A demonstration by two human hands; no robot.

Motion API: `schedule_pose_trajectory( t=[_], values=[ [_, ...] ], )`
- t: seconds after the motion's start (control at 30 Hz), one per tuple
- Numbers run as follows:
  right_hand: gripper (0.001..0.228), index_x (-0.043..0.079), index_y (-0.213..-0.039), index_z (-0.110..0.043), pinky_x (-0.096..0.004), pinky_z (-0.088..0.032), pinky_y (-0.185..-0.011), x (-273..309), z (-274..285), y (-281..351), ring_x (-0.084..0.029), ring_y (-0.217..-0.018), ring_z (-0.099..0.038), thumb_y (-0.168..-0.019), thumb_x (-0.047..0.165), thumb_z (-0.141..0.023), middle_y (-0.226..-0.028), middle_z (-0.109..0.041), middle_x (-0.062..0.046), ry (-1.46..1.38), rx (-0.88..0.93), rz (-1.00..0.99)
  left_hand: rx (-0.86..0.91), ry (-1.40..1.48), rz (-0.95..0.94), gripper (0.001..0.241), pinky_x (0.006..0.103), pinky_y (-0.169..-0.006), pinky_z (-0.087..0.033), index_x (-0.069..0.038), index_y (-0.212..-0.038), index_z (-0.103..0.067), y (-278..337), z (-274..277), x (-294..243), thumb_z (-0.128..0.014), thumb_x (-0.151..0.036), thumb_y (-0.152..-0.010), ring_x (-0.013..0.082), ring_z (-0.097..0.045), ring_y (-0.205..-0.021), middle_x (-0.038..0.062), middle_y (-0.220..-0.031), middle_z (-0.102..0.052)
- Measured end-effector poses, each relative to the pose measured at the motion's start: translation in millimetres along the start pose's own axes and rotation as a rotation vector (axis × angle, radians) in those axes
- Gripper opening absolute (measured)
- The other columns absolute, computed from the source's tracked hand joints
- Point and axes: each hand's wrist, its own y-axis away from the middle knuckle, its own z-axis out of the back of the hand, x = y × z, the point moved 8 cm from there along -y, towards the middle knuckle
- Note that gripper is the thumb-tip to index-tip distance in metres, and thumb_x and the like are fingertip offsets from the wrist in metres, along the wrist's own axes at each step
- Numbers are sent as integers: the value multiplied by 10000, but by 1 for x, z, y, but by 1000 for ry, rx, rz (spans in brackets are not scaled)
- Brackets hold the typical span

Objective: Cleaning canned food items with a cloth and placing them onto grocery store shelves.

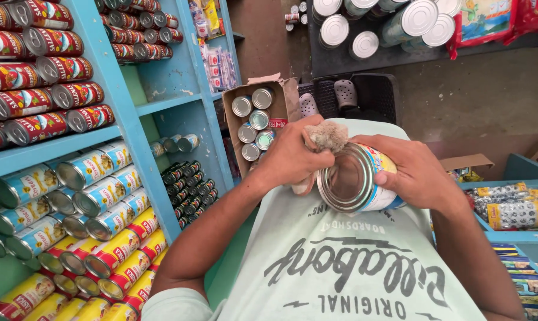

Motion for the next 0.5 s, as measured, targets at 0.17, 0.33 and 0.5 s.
schedule_pose_trajectory(
  t=[0.17, 0.33, 0.5],
  values=[
    [819, 27, -1304, -648, -379, -529, -881, -10, 0, 3, -278, -1007, -725, -747, 615, -527, -1244, -748, -120, -76, 1, -10, -40, 27, 57, 231, 308, -547, -515, -33, -858, -659, 16, -2, 2, -711, -158, -670, 163, -580, -570, 53, -712, -713],
    [884, 3, -1322, -629, -372, -543, -882, -19, 1, 1, -268, -1021, -725, -769, 675, -478, -1246, -740, -147, -116, 29, 15, -42, 18, 4, 217, 315, -511, -461, -28, -791, -613, 20, 5, -3, -731, -179, -689, 149, -510, -542, 51, -650, -661],
    [894, 5, -1322, -624, -362, -530, -883, -23, 6, -3, -251, -1008, -708, -769, 693, -486, -1238, -738, -129, -132, 103, 26, -112, -162, -277, 280, 362, -602, -470, -43, -906, -660, 13, 11, -26, -744, -191, -683, 239, -565, -633, 52, -791, -641]
  ],
)
